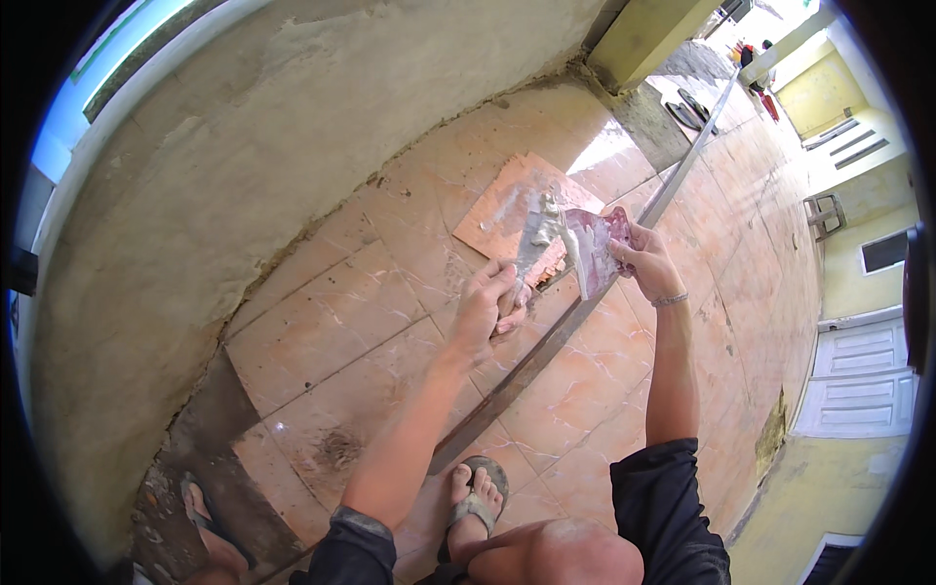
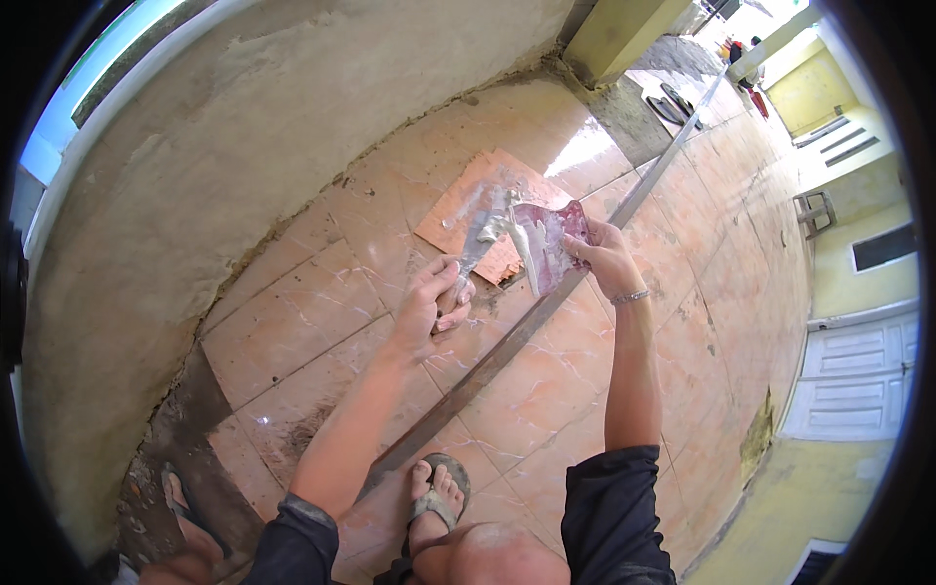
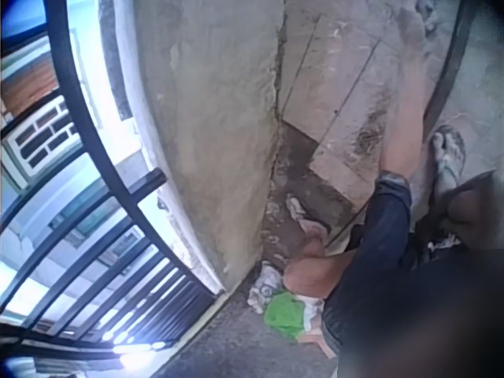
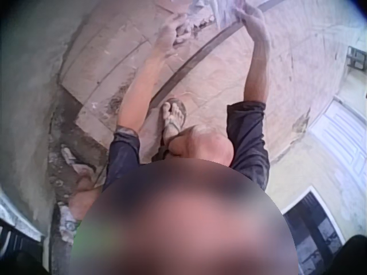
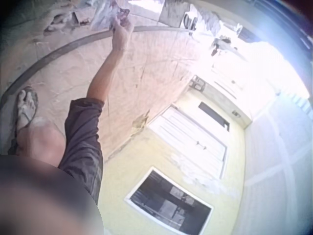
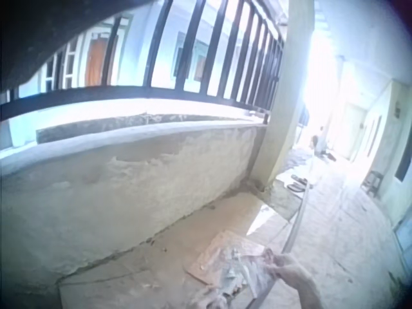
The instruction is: The person applies plaster to a low wall using a trowel and a hawk. They repeatedly scoop plaster from the hawk and spread it along the wall surface, smoothing it with the trowel.
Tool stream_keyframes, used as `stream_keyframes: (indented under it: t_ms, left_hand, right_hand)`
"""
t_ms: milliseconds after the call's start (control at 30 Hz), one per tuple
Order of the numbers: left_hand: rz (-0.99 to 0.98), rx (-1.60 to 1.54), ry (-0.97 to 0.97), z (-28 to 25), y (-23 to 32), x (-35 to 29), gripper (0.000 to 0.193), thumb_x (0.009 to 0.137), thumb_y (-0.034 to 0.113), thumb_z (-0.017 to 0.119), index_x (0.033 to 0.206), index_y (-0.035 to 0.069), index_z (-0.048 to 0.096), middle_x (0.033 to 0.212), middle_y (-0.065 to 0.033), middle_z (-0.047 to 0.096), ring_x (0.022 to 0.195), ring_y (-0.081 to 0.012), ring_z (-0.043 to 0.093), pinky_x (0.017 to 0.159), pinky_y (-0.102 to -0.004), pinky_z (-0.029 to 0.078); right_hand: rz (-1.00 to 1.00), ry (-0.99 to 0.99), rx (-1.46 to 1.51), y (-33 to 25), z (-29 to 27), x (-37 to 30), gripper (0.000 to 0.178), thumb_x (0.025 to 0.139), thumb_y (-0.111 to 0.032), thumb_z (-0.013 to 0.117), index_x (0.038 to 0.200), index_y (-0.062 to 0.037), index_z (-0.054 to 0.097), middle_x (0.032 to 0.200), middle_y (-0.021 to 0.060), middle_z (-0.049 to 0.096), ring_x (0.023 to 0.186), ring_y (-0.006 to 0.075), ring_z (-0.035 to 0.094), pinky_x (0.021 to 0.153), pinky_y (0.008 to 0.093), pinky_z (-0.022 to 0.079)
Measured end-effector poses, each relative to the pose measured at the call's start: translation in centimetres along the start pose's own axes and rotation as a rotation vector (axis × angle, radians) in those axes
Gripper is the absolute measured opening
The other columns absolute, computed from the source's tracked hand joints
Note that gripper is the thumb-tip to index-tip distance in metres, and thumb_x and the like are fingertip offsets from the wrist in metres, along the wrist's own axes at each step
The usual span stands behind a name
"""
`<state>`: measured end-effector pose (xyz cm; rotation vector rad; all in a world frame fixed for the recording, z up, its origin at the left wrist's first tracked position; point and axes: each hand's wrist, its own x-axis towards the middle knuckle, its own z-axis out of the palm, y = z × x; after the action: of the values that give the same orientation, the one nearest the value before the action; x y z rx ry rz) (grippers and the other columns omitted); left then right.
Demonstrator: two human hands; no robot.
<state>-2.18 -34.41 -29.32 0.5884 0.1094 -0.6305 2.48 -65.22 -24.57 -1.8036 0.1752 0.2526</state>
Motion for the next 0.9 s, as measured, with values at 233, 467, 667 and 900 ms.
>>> stream_keyframes:
  t_ms: [233,467,667,900]
  left_hand:
    - [0.006,0.007,0.11,0.2,0.0,-1.3,0.013,0.112,0.025,0.046,0.108,0.013,0.048,0.082,-0.0031,0.058,0.045,-0.0056,0.042,0.033,-0.0216,0.025]
    - [0.102,-0.095,0.229,1.1,-0.9,-1.9,0.015,0.112,0.021,0.042,0.101,0.011,0.048,0.078,-0.0039,0.057,0.043,-0.0082,0.041,0.032,-0.0244,0.027]
    - [0.092,-0.271,0.114,0.6,-0.4,-2.9,0.02,0.113,0.023,0.038,0.099,0.011,0.047,0.076,-0.0037,0.056,0.041,-0.0084,0.039,0.031,-0.0247,0.026]
    - [0.117,-0.209,0.093,2.1,2.0,-4.4,0.027,0.114,0.031,0.036,0.098,0.011,0.045,0.081,-0.0035,0.055,0.041,-0.0076,0.037,0.032,-0.0246,0.025]
  right_hand:
    - [-0.454,0.391,0.001,-2.0,5.4,-3.7,0.033,0.099,-0.001,0.068,0.131,0.0032,0.062,0.095,-0.0018,0.068,0.071,0.0051,0.056,0.061,0.0233,0.044]
    - [-0.941,0.521,-0.32,0.1,15.3,-7.8,0.023,0.089,0.01,0.069,0.107,-0.0006,0.078,0.109,0.0185,0.077,0.1,0.0307,0.074,0.089,0.0368,0.06]
    - [-1.074,0.483,-0.62,3.2,17.2,-7.4,0.035,0.077,0.012,0.07,0.106,-0.0031,0.081,0.113,0.0195,0.077,0.107,0.0376,0.071,0.094,0.0433,0.059]
    - [-0.666,0.652,-0.323,5.1,15.1,-7.3,0.029,0.09,0.008,0.067,0.117,0.0,0.074,0.109,0.0154,0.077,0.1,0.0273,0.072,0.086,0.0388,0.061]
